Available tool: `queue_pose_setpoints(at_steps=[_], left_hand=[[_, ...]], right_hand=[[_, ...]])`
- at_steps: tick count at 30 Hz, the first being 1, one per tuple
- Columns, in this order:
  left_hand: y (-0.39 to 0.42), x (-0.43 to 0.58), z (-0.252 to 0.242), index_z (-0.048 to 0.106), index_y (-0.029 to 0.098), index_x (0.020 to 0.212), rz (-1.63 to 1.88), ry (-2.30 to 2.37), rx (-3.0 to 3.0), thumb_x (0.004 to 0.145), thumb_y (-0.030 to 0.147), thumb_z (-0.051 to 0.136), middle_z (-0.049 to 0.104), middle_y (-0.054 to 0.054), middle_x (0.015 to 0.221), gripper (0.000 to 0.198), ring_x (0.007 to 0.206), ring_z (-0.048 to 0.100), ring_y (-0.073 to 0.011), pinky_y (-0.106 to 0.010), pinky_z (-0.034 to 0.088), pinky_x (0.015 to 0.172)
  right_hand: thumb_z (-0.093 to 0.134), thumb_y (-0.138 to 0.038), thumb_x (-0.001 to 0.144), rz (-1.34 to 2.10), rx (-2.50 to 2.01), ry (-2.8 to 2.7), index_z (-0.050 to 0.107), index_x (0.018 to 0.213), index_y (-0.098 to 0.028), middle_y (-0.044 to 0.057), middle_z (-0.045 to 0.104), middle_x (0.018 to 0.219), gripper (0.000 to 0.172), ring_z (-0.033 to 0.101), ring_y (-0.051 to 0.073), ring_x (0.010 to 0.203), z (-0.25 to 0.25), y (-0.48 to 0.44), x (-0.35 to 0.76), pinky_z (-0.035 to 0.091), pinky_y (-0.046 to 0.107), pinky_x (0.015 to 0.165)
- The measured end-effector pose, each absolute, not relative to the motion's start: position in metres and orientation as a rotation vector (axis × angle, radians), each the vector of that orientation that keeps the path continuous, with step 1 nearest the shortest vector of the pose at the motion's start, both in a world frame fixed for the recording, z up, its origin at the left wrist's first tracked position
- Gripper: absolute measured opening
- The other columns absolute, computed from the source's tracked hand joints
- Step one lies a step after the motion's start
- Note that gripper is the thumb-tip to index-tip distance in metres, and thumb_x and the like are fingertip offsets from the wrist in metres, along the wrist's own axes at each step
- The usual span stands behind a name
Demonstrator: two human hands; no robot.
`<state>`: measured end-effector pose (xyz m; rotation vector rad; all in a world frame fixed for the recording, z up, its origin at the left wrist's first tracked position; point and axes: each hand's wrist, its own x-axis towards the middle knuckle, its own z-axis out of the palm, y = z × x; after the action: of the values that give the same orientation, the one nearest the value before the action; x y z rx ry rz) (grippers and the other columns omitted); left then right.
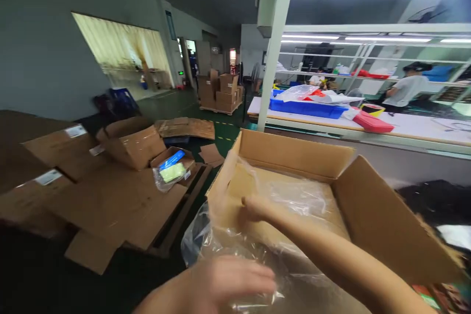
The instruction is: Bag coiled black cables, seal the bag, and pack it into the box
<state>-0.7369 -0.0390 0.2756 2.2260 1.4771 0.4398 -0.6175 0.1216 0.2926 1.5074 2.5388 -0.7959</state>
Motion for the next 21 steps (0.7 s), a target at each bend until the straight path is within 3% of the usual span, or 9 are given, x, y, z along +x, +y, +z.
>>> queue_pose_setpoints(at_steps=[3, 5, 6, 10, 14, 18, 21], left_hand=[[-0.060, -0.757, 0.280, 0.064, 0.018, 0.103, 0.639, 1.716, 2.047, 0.086, 0.052, 0.044, 0.062, -0.013, 0.091, 0.043, 0.097, 0.058, -0.0238, -0.032, 0.047, 0.084], [-0.067, -0.763, 0.283, 0.064, 0.018, 0.101, 0.769, 1.774, 1.958, 0.088, 0.046, 0.045, 0.061, -0.011, 0.090, 0.037, 0.093, 0.059, -0.0215, -0.028, 0.048, 0.080], [-0.071, -0.763, 0.284, 0.063, 0.018, 0.100, 0.835, 1.779, 1.920, 0.089, 0.043, 0.045, 0.062, -0.010, 0.090, 0.033, 0.092, 0.059, -0.0199, -0.026, 0.048, 0.078], [-0.079, -0.740, 0.293, 0.060, 0.020, 0.098, 1.007, 1.558, 1.880, 0.091, 0.024, 0.042, 0.061, -0.002, 0.092, 0.020, 0.085, 0.058, -0.0091, -0.016, 0.045, 0.075], [-0.071, -0.695, 0.303, 0.061, 0.017, 0.090, 1.004, 1.108, 2.110, 0.080, 0.012, 0.050, 0.061, 0.001, 0.079, 0.017, 0.072, 0.056, -0.0069, -0.016, 0.042, 0.069], [-0.068, -0.678, 0.289, 0.065, 0.014, 0.091, 0.821, 0.776, 2.175, 0.084, 0.029, 0.055, 0.064, -0.002, 0.080, 0.019, 0.071, 0.060, -0.0097, -0.015, 0.041, 0.064], [-0.078, -0.688, 0.273, 0.065, 0.019, 0.091, 0.611, 0.831, 2.144, 0.086, 0.031, 0.054, 0.065, -0.001, 0.085, 0.018, 0.078, 0.062, -0.0099, -0.013, 0.040, 0.063]], right_hand=[[0.049, -0.055, 0.084, -1.097, 1.228, 2.695, 0.061, 0.097, -0.025, 0.001, 0.060, 0.089, 0.036, 0.058, 0.013, 0.078, 0.339, 0.084, -0.624, 0.042, 0.022, 0.067], [0.049, -0.074, 0.075, -1.582, 1.174, 2.649, 0.060, 0.094, -0.023, -0.001, 0.060, 0.083, 0.056, 0.055, 0.008, 0.068, 0.362, 0.065, -0.627, 0.035, 0.018, 0.056], [0.046, -0.078, 0.073, -1.646, 1.179, 2.635, 0.062, 0.088, -0.020, -0.001, 0.059, 0.078, 0.062, 0.052, 0.007, 0.063, 0.369, 0.058, -0.628, 0.031, 0.018, 0.053], [0.040, -0.087, 0.064, -1.439, 1.243, 2.625, 0.061, 0.070, -0.015, 0.000, 0.052, 0.059, 0.075, 0.039, 0.006, 0.050, 0.369, 0.047, -0.629, 0.022, 0.022, 0.047], [0.052, -0.089, 0.054, -1.286, 1.367, 2.618, 0.063, 0.086, -0.020, 0.001, 0.058, 0.071, 0.077, 0.044, 0.008, 0.054, 0.358, 0.046, -0.628, 0.023, 0.021, 0.050], [0.023, -0.092, 0.061, -1.138, 1.469, 2.708, 0.056, 0.060, -0.015, 0.007, 0.052, 0.061, 0.084, 0.050, 0.018, 0.059, 0.353, 0.039, -0.660, 0.033, 0.026, 0.059], [0.023, -0.068, 0.081, -0.904, 1.469, 2.808, 0.054, 0.062, -0.014, 0.009, 0.053, 0.066, 0.066, 0.050, 0.019, 0.061, 0.354, 0.030, -0.684, 0.035, 0.029, 0.062]])
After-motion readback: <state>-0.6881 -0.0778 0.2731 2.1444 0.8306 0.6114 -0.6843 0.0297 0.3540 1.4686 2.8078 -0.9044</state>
